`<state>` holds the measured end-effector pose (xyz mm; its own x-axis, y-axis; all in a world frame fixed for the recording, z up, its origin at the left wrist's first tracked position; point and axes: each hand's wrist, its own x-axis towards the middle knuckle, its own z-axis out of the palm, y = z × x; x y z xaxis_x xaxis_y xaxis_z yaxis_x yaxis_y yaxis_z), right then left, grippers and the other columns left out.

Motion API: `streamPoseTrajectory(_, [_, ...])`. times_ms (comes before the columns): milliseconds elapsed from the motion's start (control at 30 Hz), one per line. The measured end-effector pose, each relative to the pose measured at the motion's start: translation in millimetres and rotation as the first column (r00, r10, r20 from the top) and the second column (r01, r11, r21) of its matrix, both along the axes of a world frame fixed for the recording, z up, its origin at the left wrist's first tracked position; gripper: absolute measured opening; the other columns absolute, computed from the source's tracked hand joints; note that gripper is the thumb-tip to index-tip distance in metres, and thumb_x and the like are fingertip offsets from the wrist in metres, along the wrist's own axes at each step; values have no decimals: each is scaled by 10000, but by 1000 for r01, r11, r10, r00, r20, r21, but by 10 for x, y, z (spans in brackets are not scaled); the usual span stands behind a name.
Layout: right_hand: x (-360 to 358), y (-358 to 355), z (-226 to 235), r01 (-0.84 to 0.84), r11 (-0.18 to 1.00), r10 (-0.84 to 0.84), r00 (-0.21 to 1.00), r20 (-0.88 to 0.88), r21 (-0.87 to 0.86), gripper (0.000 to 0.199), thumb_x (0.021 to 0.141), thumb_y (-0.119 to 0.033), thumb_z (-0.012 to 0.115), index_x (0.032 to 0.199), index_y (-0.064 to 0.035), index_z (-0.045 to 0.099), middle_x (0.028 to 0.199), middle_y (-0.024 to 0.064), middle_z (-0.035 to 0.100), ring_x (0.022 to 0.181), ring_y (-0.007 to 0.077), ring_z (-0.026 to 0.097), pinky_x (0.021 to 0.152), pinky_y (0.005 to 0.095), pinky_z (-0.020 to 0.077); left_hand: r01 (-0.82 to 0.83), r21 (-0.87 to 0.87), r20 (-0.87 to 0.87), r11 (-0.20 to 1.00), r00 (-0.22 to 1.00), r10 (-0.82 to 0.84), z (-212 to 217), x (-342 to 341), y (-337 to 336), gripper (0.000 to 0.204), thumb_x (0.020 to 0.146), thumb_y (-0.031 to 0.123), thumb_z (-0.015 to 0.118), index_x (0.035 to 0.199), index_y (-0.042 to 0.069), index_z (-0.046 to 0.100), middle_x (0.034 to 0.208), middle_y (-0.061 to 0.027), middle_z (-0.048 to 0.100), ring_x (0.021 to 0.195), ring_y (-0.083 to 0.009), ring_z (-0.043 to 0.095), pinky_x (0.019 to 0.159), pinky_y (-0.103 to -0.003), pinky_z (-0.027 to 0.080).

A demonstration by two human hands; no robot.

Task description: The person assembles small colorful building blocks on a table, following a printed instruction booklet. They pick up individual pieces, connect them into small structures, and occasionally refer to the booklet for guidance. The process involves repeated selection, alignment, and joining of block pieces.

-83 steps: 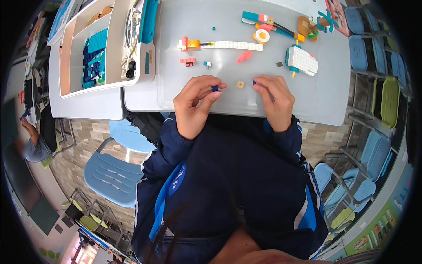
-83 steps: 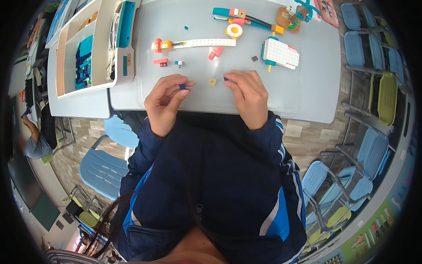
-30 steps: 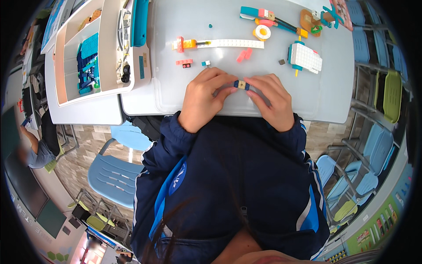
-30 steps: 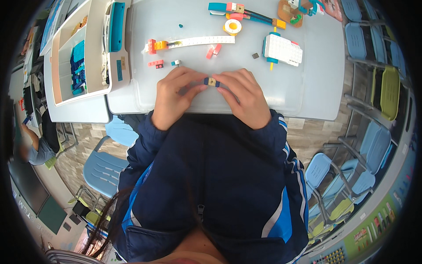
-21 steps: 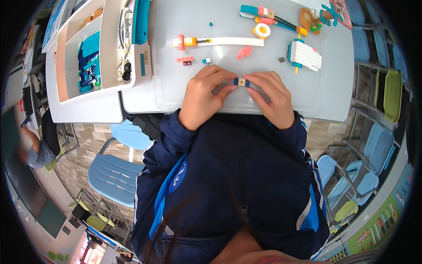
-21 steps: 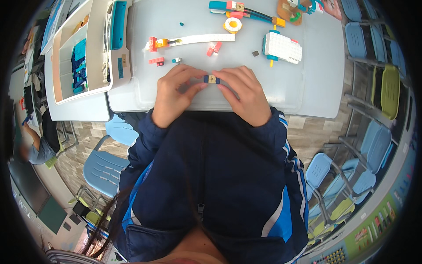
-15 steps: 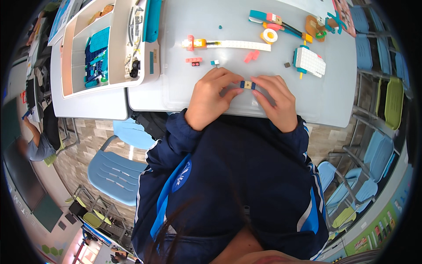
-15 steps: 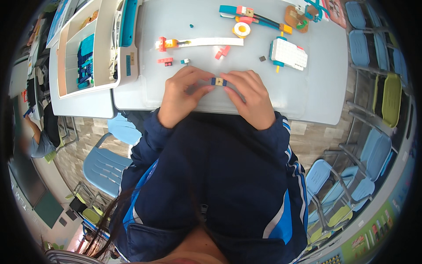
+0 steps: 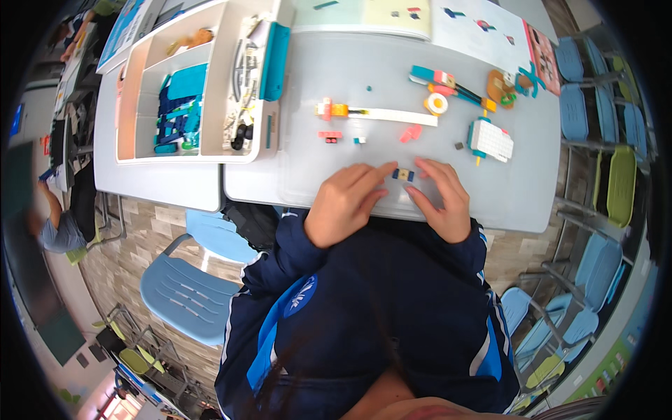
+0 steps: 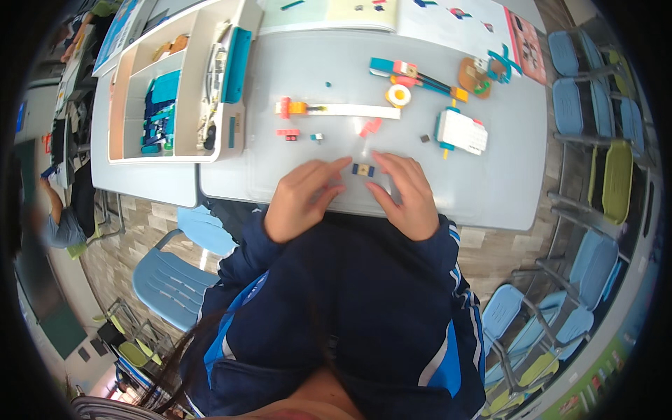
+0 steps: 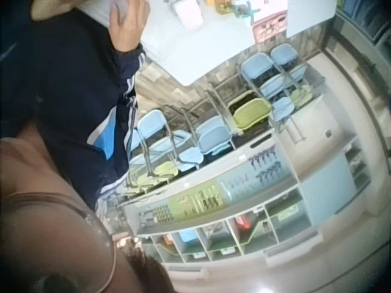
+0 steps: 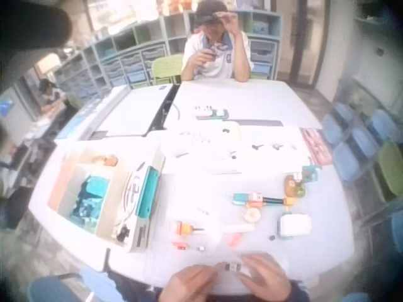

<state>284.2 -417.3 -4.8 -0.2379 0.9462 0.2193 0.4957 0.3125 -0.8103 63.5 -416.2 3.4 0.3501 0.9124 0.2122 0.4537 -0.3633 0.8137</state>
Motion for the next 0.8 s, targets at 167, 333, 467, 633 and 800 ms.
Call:
streamPoseTrajectory(167, [83,-133,-71,88,959,-82,996,-34,270,370,756,91,761,1114,55,674,990,182,698,814,292,634,768,373,501,-191,184,-15,964,980,197,432,-550,-221,550,735,-48,801,1262,6,649,828,-83,692,636,-212,606,621,-299,489])
streamPoseTrajectory(333, [290,-363,-206,187,906,-191,981,-28,380,127,783,140,689,895,80,694,758,157,658,674,267,584,640,354,431,-635,401,106,661,749,654,538,-1376,-324,842,811,-71,749,1528,-42,308,813,-63,702,639,-100,579,657,-236,487])
streamPoseTrajectory(467, [489,-414,-450,377,856,-359,926,-118,353,32,866,69,651,876,73,681,728,146,620,658,222,540,633,334,425,-826,359,182,433,517,836,742,-1823,-176,1047,858,-41,725,1600,37,-9,859,-77,700,679,-94,567,698,-226,471])
streamPoseTrajectory(633, [486,-435,-663,498,756,-504,857,-107,425,123,947,-13,597,896,78,663,718,131,580,660,190,516,629,315,422,-703,521,239,484,665,708,757,-1977,151,1171,847,-57,721,1580,107,-178,894,-115,723,618,-103,579,631,-227,475])
streamPoseTrajectory(800, [461,-452,-677,560,724,-583,809,-77,403,127,950,-23,598,917,80,665,710,124,576,660,195,523,631,309,423,-568,519,209,639,809,550,716,-1974,459,706,810,-95,725,1421,154,476,854,-98,731,647,-133,615,617,-253,474])
